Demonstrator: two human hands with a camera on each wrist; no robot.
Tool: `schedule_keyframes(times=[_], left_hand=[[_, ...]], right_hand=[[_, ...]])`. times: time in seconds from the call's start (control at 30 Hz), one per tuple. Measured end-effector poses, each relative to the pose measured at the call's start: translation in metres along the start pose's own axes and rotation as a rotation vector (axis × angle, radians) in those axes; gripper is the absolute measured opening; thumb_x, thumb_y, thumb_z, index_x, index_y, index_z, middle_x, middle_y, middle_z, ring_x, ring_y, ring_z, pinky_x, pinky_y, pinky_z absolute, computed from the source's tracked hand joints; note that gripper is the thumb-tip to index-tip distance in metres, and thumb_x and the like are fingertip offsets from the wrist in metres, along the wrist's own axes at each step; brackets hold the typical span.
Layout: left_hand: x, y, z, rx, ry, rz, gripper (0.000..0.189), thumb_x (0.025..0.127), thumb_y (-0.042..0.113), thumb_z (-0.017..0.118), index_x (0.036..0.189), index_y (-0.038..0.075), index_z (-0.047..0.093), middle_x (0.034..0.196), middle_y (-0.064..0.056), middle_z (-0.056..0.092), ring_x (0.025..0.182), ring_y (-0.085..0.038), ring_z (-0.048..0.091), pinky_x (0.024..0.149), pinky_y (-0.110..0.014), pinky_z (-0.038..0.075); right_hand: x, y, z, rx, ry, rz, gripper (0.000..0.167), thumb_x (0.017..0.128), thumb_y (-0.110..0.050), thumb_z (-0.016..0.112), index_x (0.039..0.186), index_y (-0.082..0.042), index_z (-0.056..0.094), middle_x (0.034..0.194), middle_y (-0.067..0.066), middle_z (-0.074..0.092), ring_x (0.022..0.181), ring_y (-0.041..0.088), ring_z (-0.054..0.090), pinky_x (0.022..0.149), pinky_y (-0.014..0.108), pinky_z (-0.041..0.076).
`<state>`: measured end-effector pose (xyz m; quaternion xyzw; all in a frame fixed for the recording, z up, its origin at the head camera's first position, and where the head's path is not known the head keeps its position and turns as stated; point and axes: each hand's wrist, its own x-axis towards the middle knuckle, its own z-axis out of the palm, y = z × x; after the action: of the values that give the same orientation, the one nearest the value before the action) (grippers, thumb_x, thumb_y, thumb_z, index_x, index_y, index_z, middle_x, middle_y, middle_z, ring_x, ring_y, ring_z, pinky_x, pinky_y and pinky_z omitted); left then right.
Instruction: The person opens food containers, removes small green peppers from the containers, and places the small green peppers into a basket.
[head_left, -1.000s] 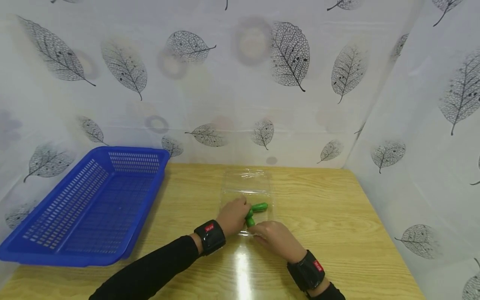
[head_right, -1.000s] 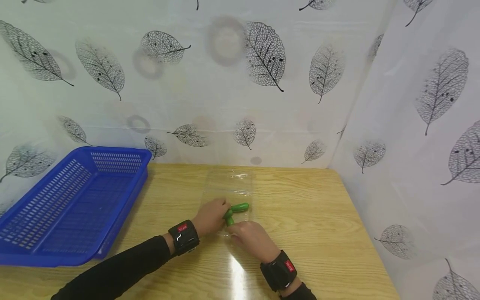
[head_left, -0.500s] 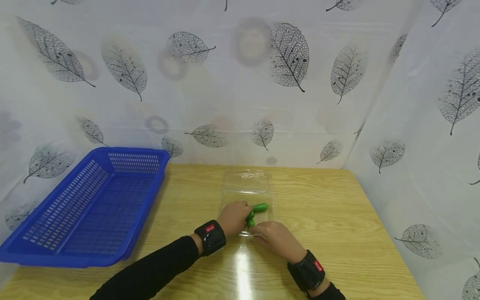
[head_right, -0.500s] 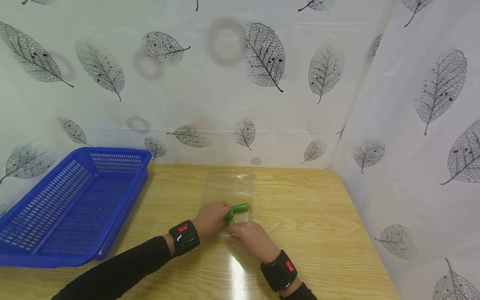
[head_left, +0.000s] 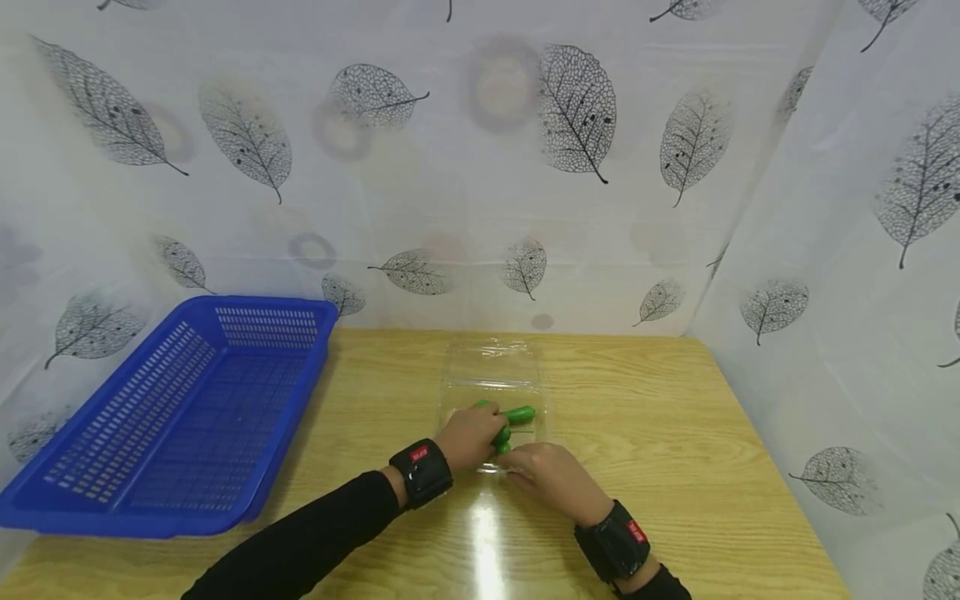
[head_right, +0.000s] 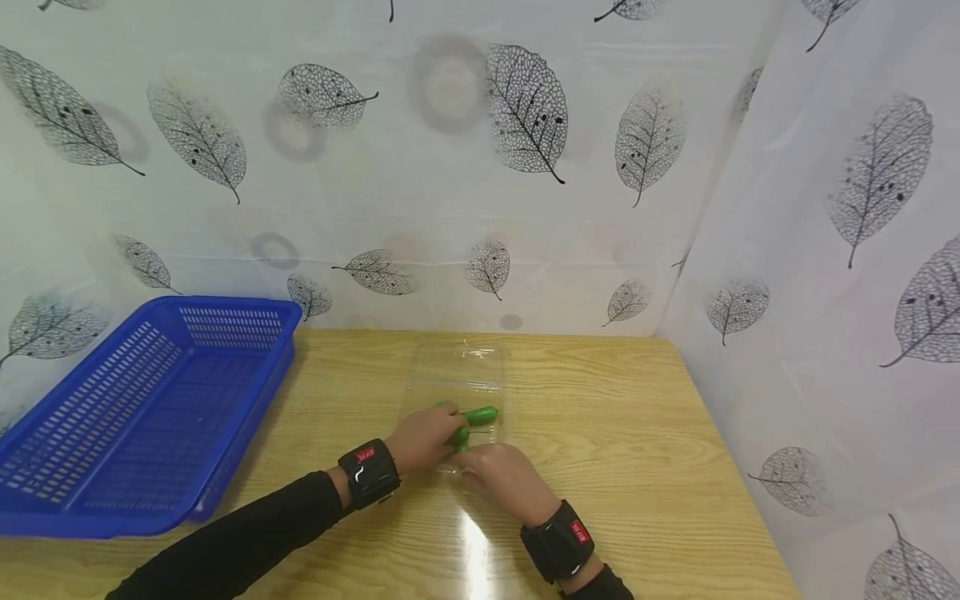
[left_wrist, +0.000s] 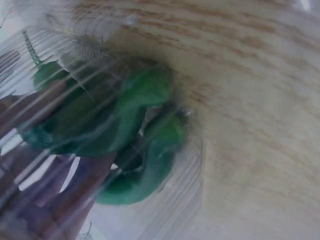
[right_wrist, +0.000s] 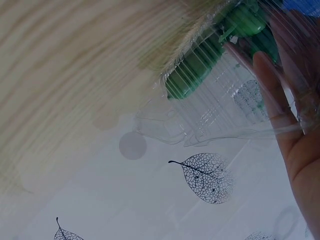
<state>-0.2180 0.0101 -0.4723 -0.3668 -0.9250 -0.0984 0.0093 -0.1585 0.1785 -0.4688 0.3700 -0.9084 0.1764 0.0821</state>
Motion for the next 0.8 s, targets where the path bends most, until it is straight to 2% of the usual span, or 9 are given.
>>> schedule_keyframes(times=[0.23, 0.33, 0.57, 0.8], left_hand=[[0.0008, -0.0053, 0.0072, -0.1, -0.068, -0.04, 0.019, 0.077, 0.017, 0.074, 0.094, 0.017, 0.066, 0.096, 0.0, 0.055, 0.074, -0.008, 0.051, 0.06, -0.019, 0.044], [0.0015, -0.0056, 0.0078, -0.106, -0.077, -0.04, 0.021, 0.076, 0.018, 0.075, 0.095, 0.017, 0.066, 0.099, -0.001, 0.055, 0.075, -0.008, 0.052, 0.061, -0.02, 0.045], [0.0019, -0.0045, 0.0046, -0.061, -0.065, -0.002, 0.017, 0.076, 0.021, 0.075, 0.088, 0.017, 0.064, 0.087, 0.005, 0.052, 0.07, -0.005, 0.048, 0.059, -0.02, 0.043], [0.0034, -0.0051, 0.0067, -0.066, -0.038, 0.022, 0.014, 0.08, 0.018, 0.07, 0.076, 0.019, 0.057, 0.074, 0.011, 0.049, 0.068, -0.003, 0.045, 0.057, -0.019, 0.038]], right_hand=[[-0.0005, 0.0001, 0.0004, 0.017, 0.011, -0.009, 0.024, 0.08, -0.009, 0.072, 0.103, -0.016, 0.071, 0.092, -0.007, 0.072, 0.082, 0.004, 0.067, 0.069, 0.016, 0.051], [-0.0006, 0.0001, 0.0003, 0.016, 0.014, -0.011, 0.024, 0.079, -0.01, 0.072, 0.103, -0.016, 0.071, 0.092, -0.007, 0.072, 0.082, 0.004, 0.067, 0.069, 0.017, 0.052], [-0.0008, 0.0005, 0.0004, -0.005, 0.016, -0.004, 0.024, 0.08, -0.011, 0.072, 0.103, -0.016, 0.071, 0.093, -0.006, 0.072, 0.083, 0.005, 0.067, 0.069, 0.018, 0.052], [-0.0005, 0.0003, 0.0001, 0.003, 0.016, -0.005, 0.023, 0.08, -0.011, 0.072, 0.103, -0.016, 0.071, 0.093, -0.006, 0.072, 0.083, 0.005, 0.067, 0.07, 0.018, 0.052]])
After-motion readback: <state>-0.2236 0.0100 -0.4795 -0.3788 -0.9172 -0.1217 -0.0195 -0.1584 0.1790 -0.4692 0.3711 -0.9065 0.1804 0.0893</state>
